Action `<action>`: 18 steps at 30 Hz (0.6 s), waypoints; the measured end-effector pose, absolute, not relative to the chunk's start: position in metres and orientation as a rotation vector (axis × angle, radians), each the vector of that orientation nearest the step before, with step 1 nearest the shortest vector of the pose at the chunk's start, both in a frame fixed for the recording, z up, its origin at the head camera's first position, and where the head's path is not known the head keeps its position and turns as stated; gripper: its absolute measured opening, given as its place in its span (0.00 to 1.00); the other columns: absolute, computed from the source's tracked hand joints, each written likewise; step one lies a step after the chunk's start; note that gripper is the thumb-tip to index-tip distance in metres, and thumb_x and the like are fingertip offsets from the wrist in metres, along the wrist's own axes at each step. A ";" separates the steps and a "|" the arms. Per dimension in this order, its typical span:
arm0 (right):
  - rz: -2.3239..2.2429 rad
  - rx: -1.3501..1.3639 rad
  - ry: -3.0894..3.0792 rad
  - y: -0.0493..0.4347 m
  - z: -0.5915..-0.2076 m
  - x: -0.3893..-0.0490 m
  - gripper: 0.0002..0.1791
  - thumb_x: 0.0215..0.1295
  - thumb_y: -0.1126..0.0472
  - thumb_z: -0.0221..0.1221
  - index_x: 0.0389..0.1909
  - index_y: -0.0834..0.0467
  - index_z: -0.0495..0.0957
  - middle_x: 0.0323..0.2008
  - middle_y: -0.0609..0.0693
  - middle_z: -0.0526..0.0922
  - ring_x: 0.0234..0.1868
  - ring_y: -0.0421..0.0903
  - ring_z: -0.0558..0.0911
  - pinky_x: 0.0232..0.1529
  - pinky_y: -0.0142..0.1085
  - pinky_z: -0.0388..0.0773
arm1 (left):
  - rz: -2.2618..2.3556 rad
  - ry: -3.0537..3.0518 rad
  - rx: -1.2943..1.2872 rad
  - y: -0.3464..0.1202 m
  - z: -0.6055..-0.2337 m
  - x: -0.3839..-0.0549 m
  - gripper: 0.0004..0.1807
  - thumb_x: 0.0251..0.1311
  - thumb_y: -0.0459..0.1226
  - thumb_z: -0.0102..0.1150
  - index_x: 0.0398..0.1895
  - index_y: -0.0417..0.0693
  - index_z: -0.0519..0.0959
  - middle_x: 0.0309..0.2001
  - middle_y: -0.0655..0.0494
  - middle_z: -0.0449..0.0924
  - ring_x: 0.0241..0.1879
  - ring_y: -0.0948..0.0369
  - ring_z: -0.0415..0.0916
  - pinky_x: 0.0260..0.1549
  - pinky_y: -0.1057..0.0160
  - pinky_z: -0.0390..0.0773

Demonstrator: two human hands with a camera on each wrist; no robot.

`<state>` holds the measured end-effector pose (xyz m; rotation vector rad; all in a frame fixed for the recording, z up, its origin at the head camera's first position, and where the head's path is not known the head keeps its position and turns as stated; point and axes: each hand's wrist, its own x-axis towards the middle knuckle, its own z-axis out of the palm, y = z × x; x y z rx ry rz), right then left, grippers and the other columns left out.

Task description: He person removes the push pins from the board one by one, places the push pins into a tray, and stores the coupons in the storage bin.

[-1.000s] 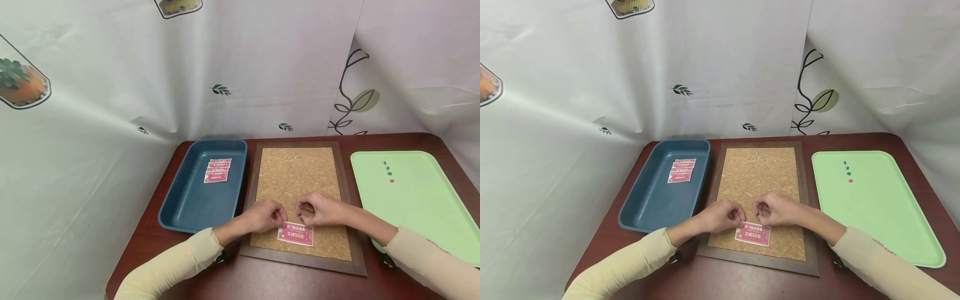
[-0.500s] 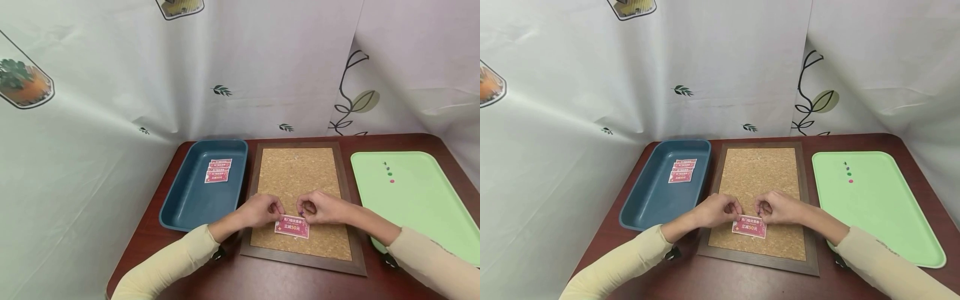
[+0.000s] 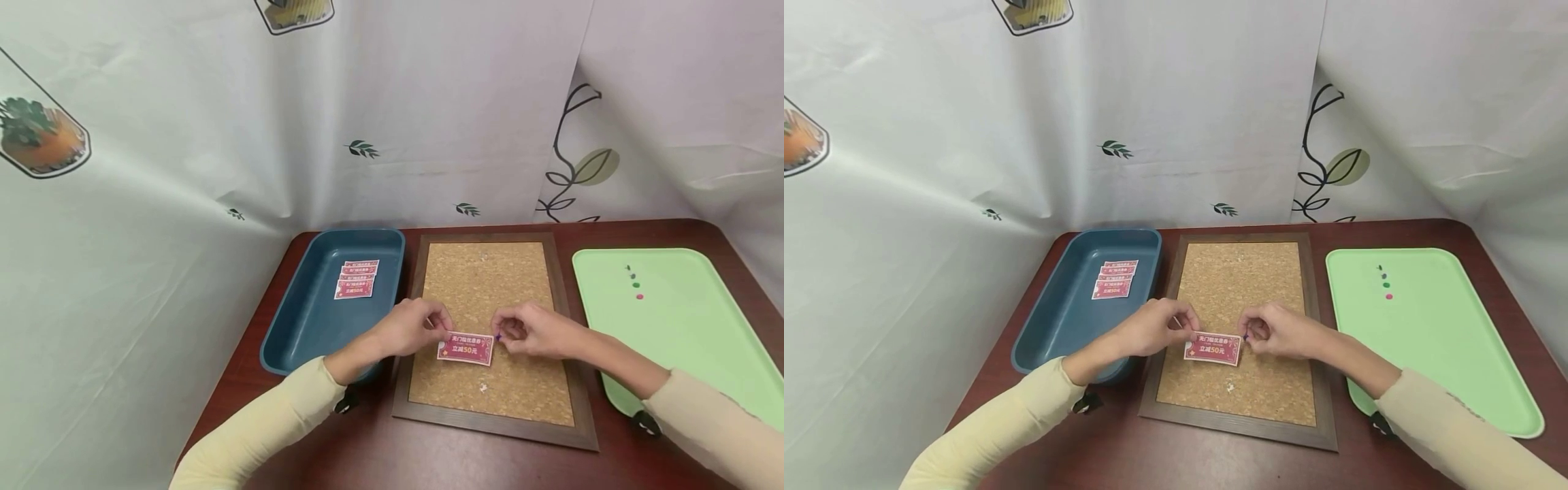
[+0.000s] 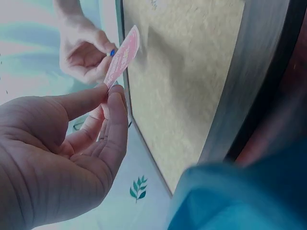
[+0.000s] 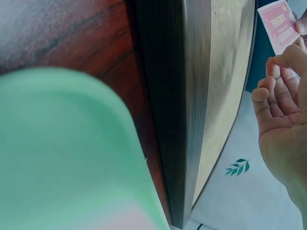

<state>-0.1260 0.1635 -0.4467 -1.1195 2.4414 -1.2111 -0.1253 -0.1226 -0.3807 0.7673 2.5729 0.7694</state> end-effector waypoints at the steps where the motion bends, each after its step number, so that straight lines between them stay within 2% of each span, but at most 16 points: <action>1: -1.205 -1.120 2.453 0.165 -0.445 -0.126 0.14 0.55 0.77 0.64 0.36 0.57 0.83 0.26 0.37 0.76 0.27 0.33 0.73 0.26 0.30 0.74 | 0.774 2.579 0.770 -0.124 -0.378 -0.127 0.03 0.67 0.38 0.73 0.37 0.53 0.87 0.30 0.66 0.83 0.31 0.67 0.77 0.30 0.67 0.74; 7: -1.184 -1.112 2.529 0.177 -0.440 -0.126 0.15 0.56 0.77 0.64 0.38 0.55 0.85 0.26 0.36 0.74 0.28 0.35 0.73 0.27 0.30 0.71 | 0.814 2.586 0.810 -0.136 -0.367 -0.137 0.03 0.67 0.37 0.73 0.37 0.50 0.87 0.30 0.64 0.83 0.32 0.62 0.79 0.29 0.67 0.74; 12: -1.228 -1.142 2.566 0.192 -0.439 -0.125 0.17 0.56 0.79 0.65 0.37 0.54 0.85 0.26 0.35 0.74 0.28 0.35 0.73 0.26 0.29 0.71 | 0.921 2.524 0.803 -0.151 -0.357 -0.148 0.03 0.68 0.34 0.72 0.38 0.46 0.86 0.29 0.60 0.82 0.30 0.54 0.82 0.29 0.66 0.79; 18: -1.275 -1.145 2.652 0.214 -0.439 -0.124 0.18 0.54 0.80 0.66 0.36 0.54 0.84 0.27 0.34 0.76 0.27 0.34 0.72 0.24 0.29 0.70 | 0.985 2.529 0.727 -0.170 -0.344 -0.162 0.02 0.69 0.32 0.70 0.40 0.42 0.86 0.32 0.56 0.83 0.32 0.57 0.82 0.36 0.61 0.84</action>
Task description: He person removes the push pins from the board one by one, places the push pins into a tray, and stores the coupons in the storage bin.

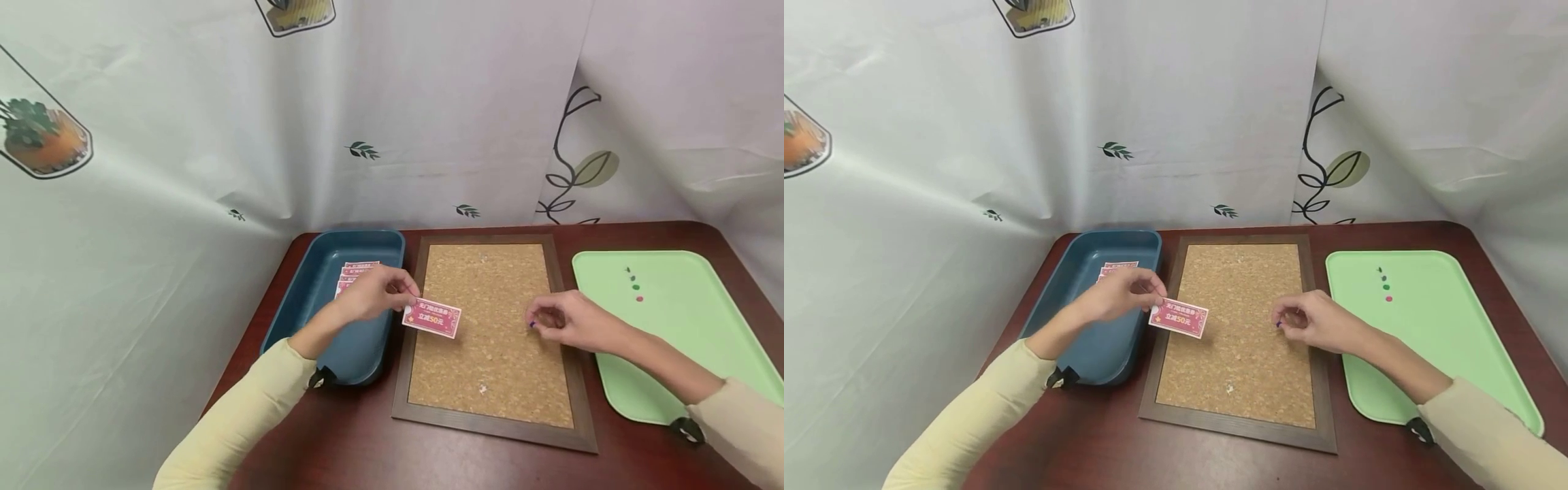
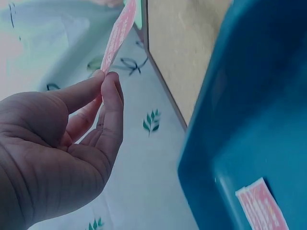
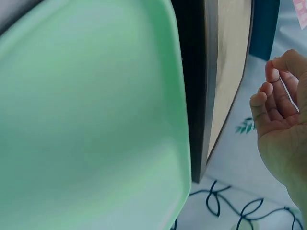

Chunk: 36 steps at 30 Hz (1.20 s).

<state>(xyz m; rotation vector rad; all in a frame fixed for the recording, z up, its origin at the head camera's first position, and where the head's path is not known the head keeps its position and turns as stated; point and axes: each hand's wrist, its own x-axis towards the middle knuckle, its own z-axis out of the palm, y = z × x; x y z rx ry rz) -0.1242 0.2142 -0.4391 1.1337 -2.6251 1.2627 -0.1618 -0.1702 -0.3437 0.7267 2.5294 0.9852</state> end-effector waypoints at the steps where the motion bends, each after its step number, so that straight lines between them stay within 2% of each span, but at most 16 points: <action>1: 1.257 1.118 -2.616 0.218 -0.439 -0.124 0.18 0.54 0.80 0.67 0.35 0.53 0.84 0.27 0.33 0.76 0.26 0.34 0.72 0.24 0.29 0.70 | 0.984 2.539 0.714 -0.174 -0.342 -0.164 0.02 0.69 0.32 0.70 0.41 0.42 0.86 0.33 0.55 0.84 0.33 0.57 0.82 0.37 0.60 0.84; 7: 1.184 1.046 -2.577 0.238 -0.440 -0.123 0.20 0.54 0.80 0.70 0.35 0.50 0.83 0.25 0.31 0.73 0.26 0.33 0.71 0.25 0.28 0.69 | 0.963 2.634 0.624 -0.195 -0.336 -0.176 0.03 0.71 0.33 0.68 0.43 0.42 0.87 0.36 0.54 0.86 0.35 0.54 0.83 0.36 0.57 0.85; 11: 1.099 0.990 -2.571 0.250 -0.441 -0.122 0.21 0.54 0.78 0.72 0.35 0.47 0.83 0.27 0.30 0.73 0.28 0.33 0.72 0.27 0.29 0.70 | 0.932 2.706 0.585 -0.209 -0.337 -0.185 0.04 0.71 0.34 0.68 0.44 0.44 0.88 0.39 0.52 0.87 0.36 0.55 0.82 0.34 0.60 0.82; 15: 1.066 0.913 -2.581 0.260 -0.442 -0.120 0.22 0.53 0.78 0.72 0.34 0.47 0.83 0.28 0.31 0.76 0.30 0.33 0.74 0.29 0.28 0.72 | 0.905 2.752 0.534 -0.222 -0.340 -0.192 0.06 0.71 0.35 0.68 0.47 0.44 0.89 0.43 0.50 0.87 0.41 0.53 0.80 0.39 0.59 0.81; 20: 1.064 0.864 -2.567 0.274 -0.442 -0.117 0.21 0.52 0.79 0.71 0.34 0.48 0.84 0.28 0.32 0.78 0.30 0.35 0.74 0.29 0.26 0.70 | 0.904 2.764 0.415 -0.238 -0.345 -0.198 0.10 0.72 0.37 0.67 0.50 0.43 0.88 0.47 0.47 0.86 0.44 0.51 0.79 0.42 0.53 0.83; 27: 1.019 0.756 -2.598 0.293 -0.443 -0.112 0.20 0.53 0.78 0.71 0.34 0.48 0.85 0.27 0.33 0.76 0.29 0.33 0.73 0.27 0.26 0.68 | 0.893 2.805 0.329 -0.258 -0.354 -0.207 0.09 0.73 0.36 0.66 0.50 0.42 0.88 0.44 0.46 0.86 0.41 0.52 0.79 0.40 0.58 0.82; 33: 1.013 0.656 -2.651 0.308 -0.446 -0.109 0.17 0.55 0.76 0.73 0.34 0.49 0.86 0.26 0.35 0.76 0.27 0.34 0.72 0.26 0.27 0.67 | 0.953 2.773 0.230 -0.273 -0.362 -0.213 0.10 0.75 0.35 0.63 0.51 0.38 0.86 0.45 0.42 0.85 0.43 0.47 0.82 0.49 0.47 0.85; 36: 1.006 0.615 -2.665 0.315 -0.447 -0.108 0.17 0.55 0.76 0.73 0.34 0.49 0.86 0.26 0.35 0.76 0.27 0.34 0.72 0.26 0.27 0.66 | 0.961 2.767 0.183 -0.281 -0.366 -0.217 0.10 0.75 0.34 0.63 0.51 0.36 0.85 0.47 0.41 0.85 0.44 0.48 0.83 0.52 0.48 0.85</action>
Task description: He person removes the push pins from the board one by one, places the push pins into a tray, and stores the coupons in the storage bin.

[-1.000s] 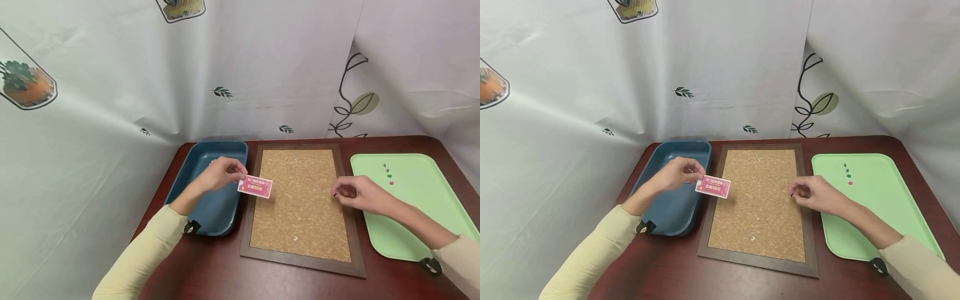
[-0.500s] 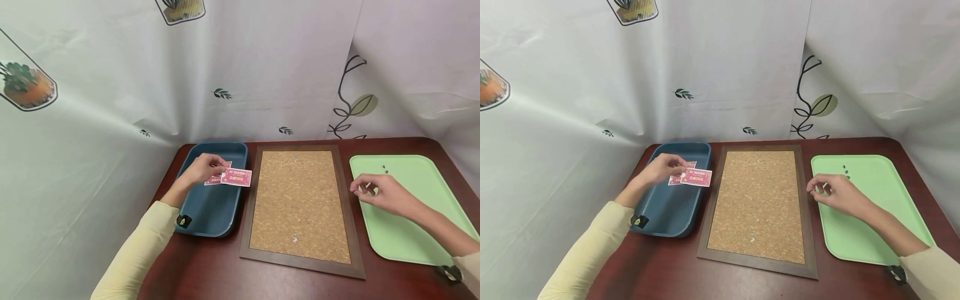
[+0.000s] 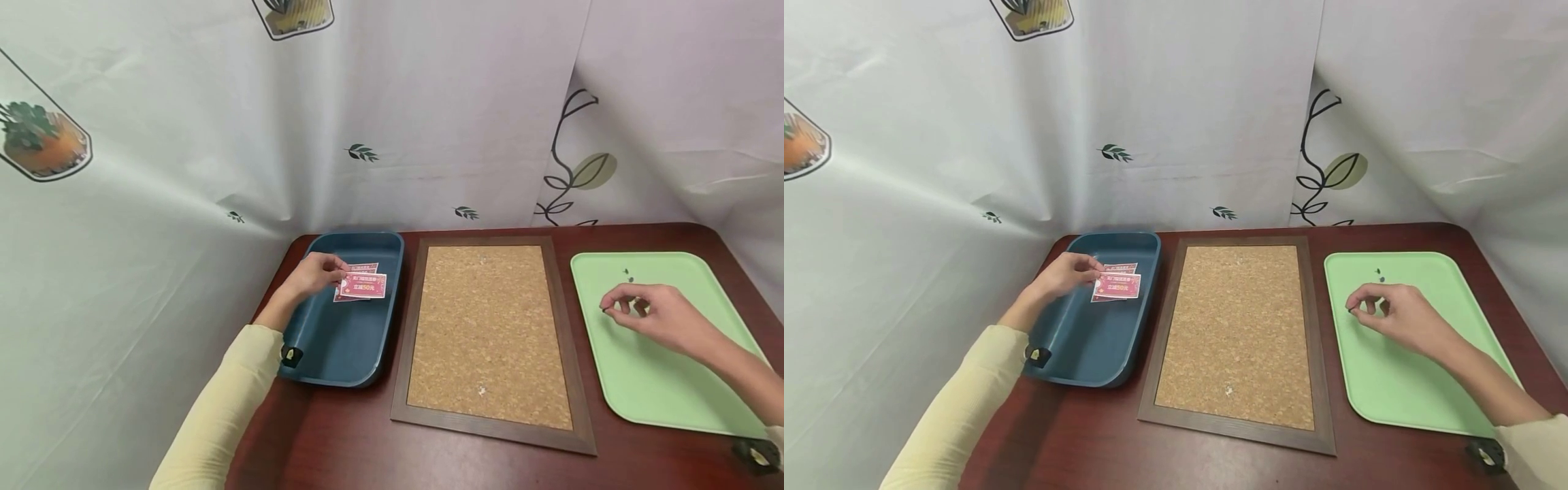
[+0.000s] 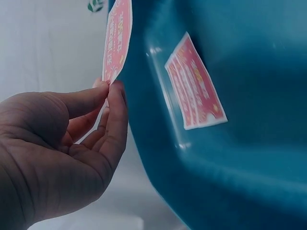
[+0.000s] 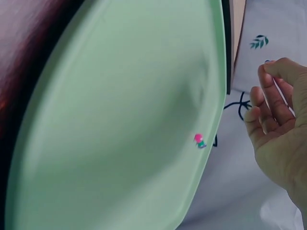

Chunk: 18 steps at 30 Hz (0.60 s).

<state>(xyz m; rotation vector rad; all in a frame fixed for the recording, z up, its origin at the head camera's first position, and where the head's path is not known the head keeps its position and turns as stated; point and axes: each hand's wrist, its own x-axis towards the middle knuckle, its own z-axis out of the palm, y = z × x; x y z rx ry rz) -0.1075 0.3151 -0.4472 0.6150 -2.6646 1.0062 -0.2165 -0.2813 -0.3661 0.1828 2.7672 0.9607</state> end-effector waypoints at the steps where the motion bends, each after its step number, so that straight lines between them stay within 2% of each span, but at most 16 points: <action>1: 1.003 0.606 -2.667 0.317 -0.448 -0.107 0.17 0.55 0.76 0.73 0.34 0.49 0.86 0.26 0.35 0.76 0.26 0.34 0.72 0.25 0.27 0.65 | 0.956 2.770 0.167 -0.284 -0.368 -0.218 0.10 0.75 0.34 0.62 0.52 0.36 0.85 0.47 0.41 0.85 0.44 0.48 0.83 0.52 0.49 0.85; 4: 0.999 0.591 -2.665 0.322 -0.449 -0.107 0.17 0.54 0.76 0.73 0.33 0.50 0.86 0.26 0.35 0.76 0.26 0.34 0.71 0.25 0.28 0.64 | 0.912 2.786 0.128 -0.291 -0.371 -0.220 0.10 0.76 0.34 0.62 0.52 0.36 0.85 0.48 0.41 0.85 0.43 0.50 0.82 0.51 0.51 0.85; 12: 0.977 0.599 -2.644 0.330 -0.453 -0.107 0.17 0.52 0.78 0.73 0.32 0.51 0.87 0.25 0.34 0.77 0.26 0.33 0.72 0.25 0.27 0.65 | 0.858 2.741 0.043 -0.303 -0.379 -0.223 0.10 0.77 0.33 0.59 0.50 0.34 0.84 0.46 0.40 0.84 0.42 0.50 0.80 0.55 0.43 0.81; 18: 0.966 0.592 -2.642 0.336 -0.456 -0.107 0.18 0.52 0.78 0.72 0.32 0.51 0.87 0.24 0.33 0.76 0.25 0.32 0.71 0.24 0.27 0.64 | 0.856 2.703 0.043 -0.307 -0.386 -0.227 0.09 0.77 0.30 0.56 0.48 0.31 0.83 0.42 0.42 0.84 0.40 0.51 0.79 0.51 0.45 0.82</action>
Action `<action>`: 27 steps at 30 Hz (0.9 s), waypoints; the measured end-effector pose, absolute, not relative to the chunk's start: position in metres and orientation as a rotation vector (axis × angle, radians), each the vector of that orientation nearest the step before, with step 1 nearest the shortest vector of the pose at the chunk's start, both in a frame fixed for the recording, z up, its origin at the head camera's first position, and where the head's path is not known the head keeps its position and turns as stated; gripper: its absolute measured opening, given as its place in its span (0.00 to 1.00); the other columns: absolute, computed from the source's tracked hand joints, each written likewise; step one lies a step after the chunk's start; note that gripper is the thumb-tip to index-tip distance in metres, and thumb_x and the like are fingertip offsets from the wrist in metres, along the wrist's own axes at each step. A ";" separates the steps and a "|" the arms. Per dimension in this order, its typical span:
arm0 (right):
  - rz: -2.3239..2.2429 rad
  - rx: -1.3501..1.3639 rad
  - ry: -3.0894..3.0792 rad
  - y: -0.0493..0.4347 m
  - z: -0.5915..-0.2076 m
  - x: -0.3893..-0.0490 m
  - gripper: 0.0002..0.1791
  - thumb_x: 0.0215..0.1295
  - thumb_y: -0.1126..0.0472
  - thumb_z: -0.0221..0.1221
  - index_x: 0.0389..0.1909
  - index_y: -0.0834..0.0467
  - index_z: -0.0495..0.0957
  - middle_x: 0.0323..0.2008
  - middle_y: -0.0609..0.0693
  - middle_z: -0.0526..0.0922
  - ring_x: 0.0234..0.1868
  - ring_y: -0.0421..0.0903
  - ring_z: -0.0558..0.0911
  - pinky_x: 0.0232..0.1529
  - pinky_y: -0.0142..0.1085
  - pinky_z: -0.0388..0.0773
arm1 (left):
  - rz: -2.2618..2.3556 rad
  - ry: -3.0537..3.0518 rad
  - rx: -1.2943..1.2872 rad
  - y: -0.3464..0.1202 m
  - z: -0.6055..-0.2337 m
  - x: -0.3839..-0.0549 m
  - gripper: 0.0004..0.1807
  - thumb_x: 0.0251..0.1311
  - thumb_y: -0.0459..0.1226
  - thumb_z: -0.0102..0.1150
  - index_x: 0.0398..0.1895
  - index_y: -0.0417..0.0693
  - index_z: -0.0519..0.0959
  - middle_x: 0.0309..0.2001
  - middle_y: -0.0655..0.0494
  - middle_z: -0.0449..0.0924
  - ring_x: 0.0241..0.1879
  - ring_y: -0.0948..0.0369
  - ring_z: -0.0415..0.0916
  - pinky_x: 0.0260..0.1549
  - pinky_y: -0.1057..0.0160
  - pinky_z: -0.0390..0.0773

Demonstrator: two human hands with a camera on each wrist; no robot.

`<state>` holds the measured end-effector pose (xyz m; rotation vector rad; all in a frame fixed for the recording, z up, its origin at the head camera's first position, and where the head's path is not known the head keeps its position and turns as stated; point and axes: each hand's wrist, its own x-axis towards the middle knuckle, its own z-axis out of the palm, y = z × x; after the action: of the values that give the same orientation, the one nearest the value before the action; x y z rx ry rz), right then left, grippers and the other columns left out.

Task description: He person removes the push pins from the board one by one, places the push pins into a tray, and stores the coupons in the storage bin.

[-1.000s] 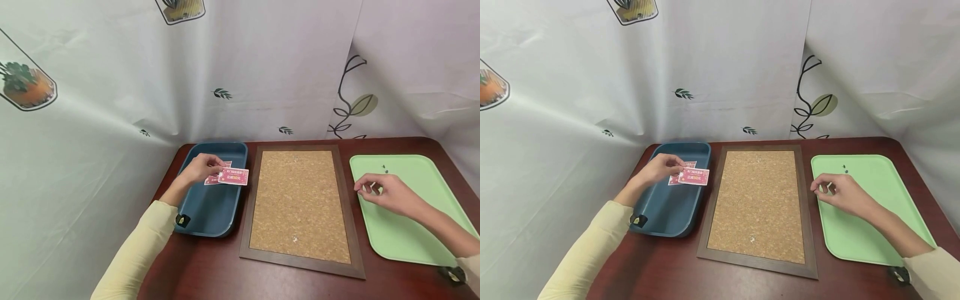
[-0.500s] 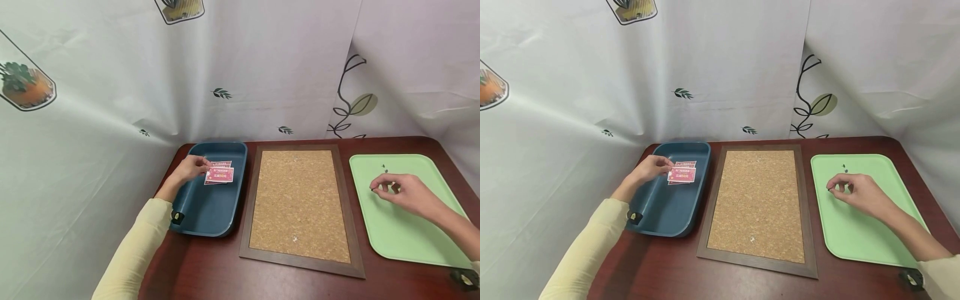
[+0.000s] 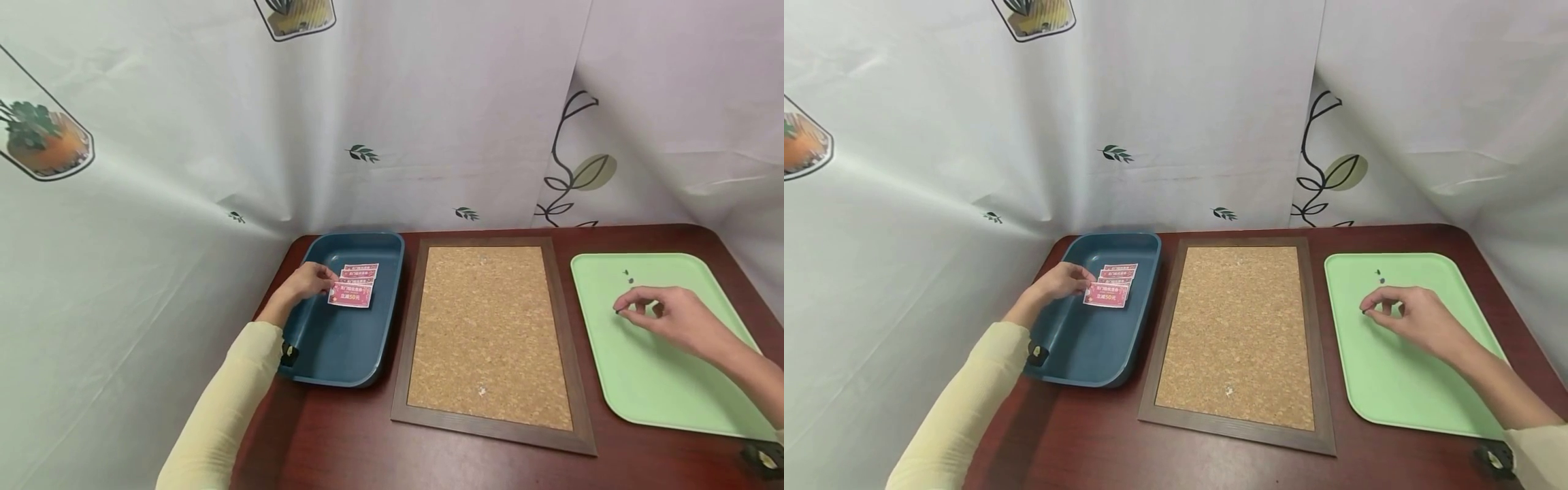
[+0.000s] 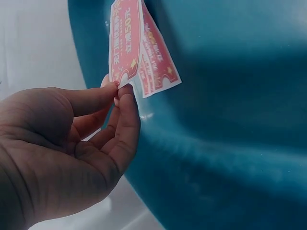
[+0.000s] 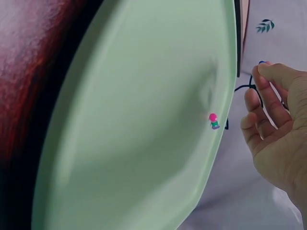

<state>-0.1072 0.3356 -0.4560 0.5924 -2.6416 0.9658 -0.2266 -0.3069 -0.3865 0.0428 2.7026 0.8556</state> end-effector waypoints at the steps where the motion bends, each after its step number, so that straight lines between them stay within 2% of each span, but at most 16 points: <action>1: 0.970 0.593 -2.638 0.336 -0.457 -0.107 0.18 0.52 0.78 0.72 0.32 0.51 0.87 0.25 0.34 0.76 0.26 0.32 0.71 0.24 0.27 0.64 | 0.854 2.700 0.035 -0.307 -0.388 -0.227 0.09 0.77 0.29 0.56 0.47 0.31 0.83 0.41 0.43 0.84 0.40 0.51 0.80 0.50 0.46 0.82; 9: 0.978 0.592 -2.628 0.342 -0.460 -0.108 0.19 0.50 0.80 0.72 0.32 0.52 0.87 0.25 0.33 0.78 0.29 0.29 0.71 0.28 0.24 0.67 | 0.821 2.704 -0.005 -0.304 -0.393 -0.228 0.07 0.76 0.29 0.57 0.45 0.33 0.84 0.41 0.43 0.83 0.39 0.52 0.80 0.49 0.49 0.83; 16: 1.007 0.588 -2.629 0.344 -0.460 -0.107 0.19 0.51 0.80 0.72 0.32 0.52 0.87 0.25 0.35 0.78 0.30 0.29 0.71 0.28 0.24 0.67 | 0.768 2.731 -0.024 -0.306 -0.397 -0.229 0.09 0.77 0.31 0.58 0.46 0.34 0.85 0.42 0.43 0.83 0.38 0.54 0.79 0.41 0.59 0.81; 27: 1.007 0.583 -2.632 0.345 -0.462 -0.107 0.18 0.51 0.80 0.72 0.32 0.52 0.87 0.25 0.35 0.79 0.29 0.30 0.72 0.26 0.25 0.67 | 0.720 2.746 -0.038 -0.309 -0.406 -0.233 0.09 0.76 0.32 0.58 0.47 0.35 0.85 0.42 0.45 0.84 0.36 0.57 0.78 0.38 0.62 0.79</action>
<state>-0.1066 0.3451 -0.4621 0.5834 -2.6318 1.0075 -0.2325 -0.3091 -0.4062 -0.0382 2.7458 0.7198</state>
